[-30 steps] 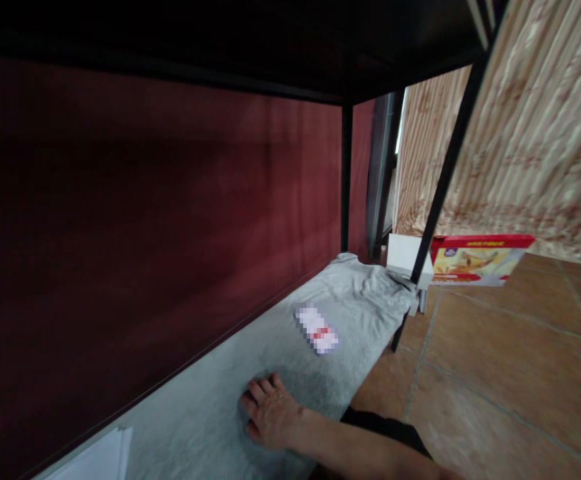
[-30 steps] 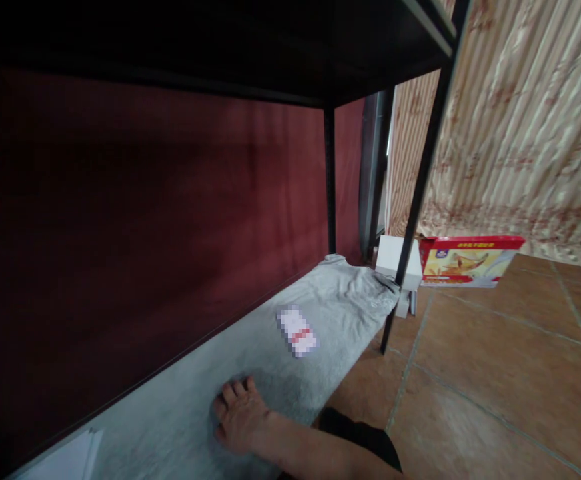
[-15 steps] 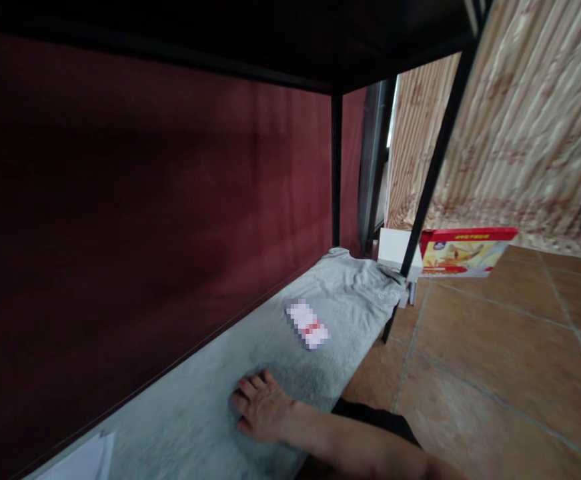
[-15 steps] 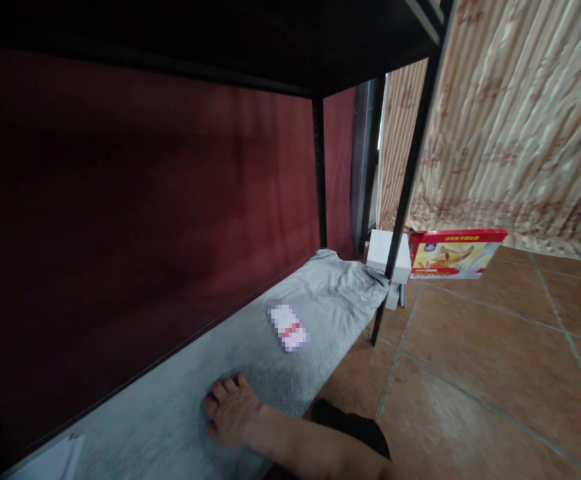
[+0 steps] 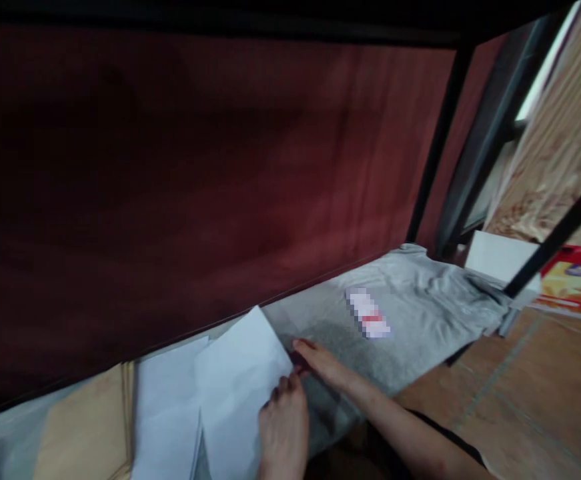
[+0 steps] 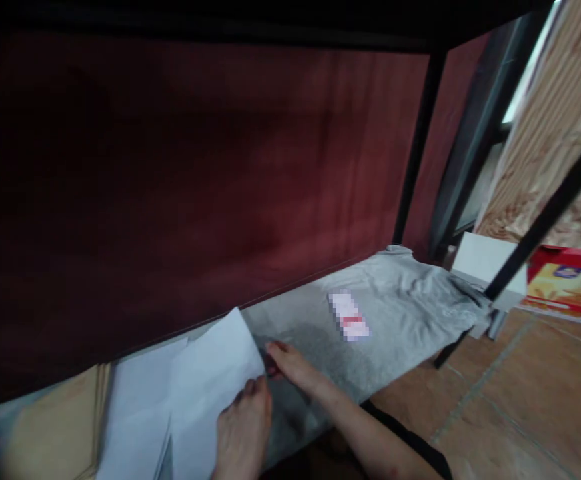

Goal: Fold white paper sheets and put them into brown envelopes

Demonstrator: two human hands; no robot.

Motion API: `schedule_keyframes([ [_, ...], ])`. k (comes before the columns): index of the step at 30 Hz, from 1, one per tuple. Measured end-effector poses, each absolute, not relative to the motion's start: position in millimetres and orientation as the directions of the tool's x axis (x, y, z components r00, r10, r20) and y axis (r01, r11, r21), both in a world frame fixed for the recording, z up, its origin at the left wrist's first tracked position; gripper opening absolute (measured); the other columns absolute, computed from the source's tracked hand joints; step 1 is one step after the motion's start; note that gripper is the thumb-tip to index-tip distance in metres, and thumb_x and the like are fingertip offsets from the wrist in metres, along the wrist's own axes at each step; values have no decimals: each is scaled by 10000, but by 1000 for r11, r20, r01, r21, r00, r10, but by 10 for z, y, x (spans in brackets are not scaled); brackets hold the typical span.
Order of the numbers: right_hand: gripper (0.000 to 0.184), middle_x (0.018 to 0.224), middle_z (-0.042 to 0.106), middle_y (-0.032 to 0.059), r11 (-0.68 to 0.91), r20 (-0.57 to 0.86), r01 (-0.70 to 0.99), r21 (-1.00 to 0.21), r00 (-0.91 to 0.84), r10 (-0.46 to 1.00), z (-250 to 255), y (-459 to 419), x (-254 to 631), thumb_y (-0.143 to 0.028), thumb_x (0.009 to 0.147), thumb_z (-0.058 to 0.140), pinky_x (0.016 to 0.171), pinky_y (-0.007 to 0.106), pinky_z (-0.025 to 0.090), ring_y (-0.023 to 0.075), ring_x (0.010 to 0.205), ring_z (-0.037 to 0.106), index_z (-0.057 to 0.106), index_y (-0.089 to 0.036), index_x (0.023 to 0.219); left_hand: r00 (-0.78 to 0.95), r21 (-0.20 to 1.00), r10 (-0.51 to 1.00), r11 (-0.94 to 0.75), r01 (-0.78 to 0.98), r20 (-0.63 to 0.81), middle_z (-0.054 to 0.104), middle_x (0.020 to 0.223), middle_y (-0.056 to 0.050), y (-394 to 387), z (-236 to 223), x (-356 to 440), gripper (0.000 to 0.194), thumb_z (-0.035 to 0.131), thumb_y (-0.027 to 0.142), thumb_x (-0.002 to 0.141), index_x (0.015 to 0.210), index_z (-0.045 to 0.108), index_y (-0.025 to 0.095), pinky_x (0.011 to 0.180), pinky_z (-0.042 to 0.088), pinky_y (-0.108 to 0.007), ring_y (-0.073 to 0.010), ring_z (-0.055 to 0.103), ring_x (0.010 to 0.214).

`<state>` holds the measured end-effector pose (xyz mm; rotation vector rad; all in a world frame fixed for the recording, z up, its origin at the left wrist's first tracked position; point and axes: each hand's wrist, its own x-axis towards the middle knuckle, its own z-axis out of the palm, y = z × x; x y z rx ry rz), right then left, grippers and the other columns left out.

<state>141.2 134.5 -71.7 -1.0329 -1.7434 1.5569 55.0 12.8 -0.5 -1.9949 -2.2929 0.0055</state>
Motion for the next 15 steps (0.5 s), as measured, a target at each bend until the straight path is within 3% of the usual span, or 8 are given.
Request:
schedule_keyframes([
  [3, 501, 824, 703, 41, -190, -139, -57, -980, -488, 862, -813, 1373, 1392, -625, 761, 640, 687, 298, 538, 198, 748, 665, 689, -178, 981, -100, 58, 993, 97, 994, 59, 753, 1001, -108, 221, -81, 919, 389, 447, 35, 902, 1150, 703, 189, 708, 541, -283, -217, 728, 879],
  [5, 387, 751, 690, 28, -176, -150, -17, -984, -450, 880, -855, 1422, 1429, -491, 683, 709, 654, 297, 528, 196, 689, 647, 690, -161, 884, -87, 221, 995, 76, 972, 42, 758, 1045, -82, 258, -110, 930, 290, 479, 198, 963, 1145, 702, 228, 749, 547, -288, -211, 723, 924],
  [7, 286, 718, 683, 19, -134, -147, 60, -989, -387, 910, -872, 1500, 1494, -375, 694, 671, 629, 288, 514, 188, 663, 632, 690, -153, 874, -94, 317, 995, 77, 945, 38, 757, 1083, -69, 286, -107, 731, 323, 422, 337, 1005, 1129, 706, 246, 836, 547, -313, -209, 710, 987],
  [8, 256, 715, 684, 18, -120, -144, 89, -989, -357, 923, -873, 1544, 1532, -325, 706, 638, 619, 285, 505, 184, 653, 625, 692, -151, 886, -115, 311, 992, 93, 946, 54, 747, 1131, -77, 296, -100, 564, 368, 380, 360, 1018, 1159, 697, 239, 906, 532, -339, -213, 695, 1042],
  [11, 239, 738, 698, 30, -89, -132, 154, -984, -295, 946, -852, 1665, 1634, -199, 712, 547, 610, 285, 488, 182, 645, 621, 700, -151, 890, -277, 127, 955, 263, 956, 103, 558, 1458, -143, 307, -119, -88, 455, 400, 337, 994, 1383, 560, 163, 1116, 398, -454, -293, 501, 1357],
  [13, 258, 760, 708, 39, -59, -111, 196, -979, -264, 958, -825, 1716, 1674, -136, 701, 509, 641, 285, 494, 188, 687, 640, 710, -159, 860, -412, 61, 911, 412, 909, -15, 513, 1496, -166, 306, -191, -520, 500, 412, 277, 964, 1430, 504, 121, 1115, 399, -474, -316, 488, 1370],
  [15, 280, 768, 716, 34, -31, -85, 231, -972, -229, 970, -796, 1732, 1679, -90, 686, 495, 684, 280, 504, 193, 739, 660, 722, -179, 823, -457, 97, 872, 477, 873, -176, 533, 1474, -181, 317, -295, -838, 506, 384, 278, 952, 1389, 532, 70, 1084, 441, -438, -303, 548, 1315],
])
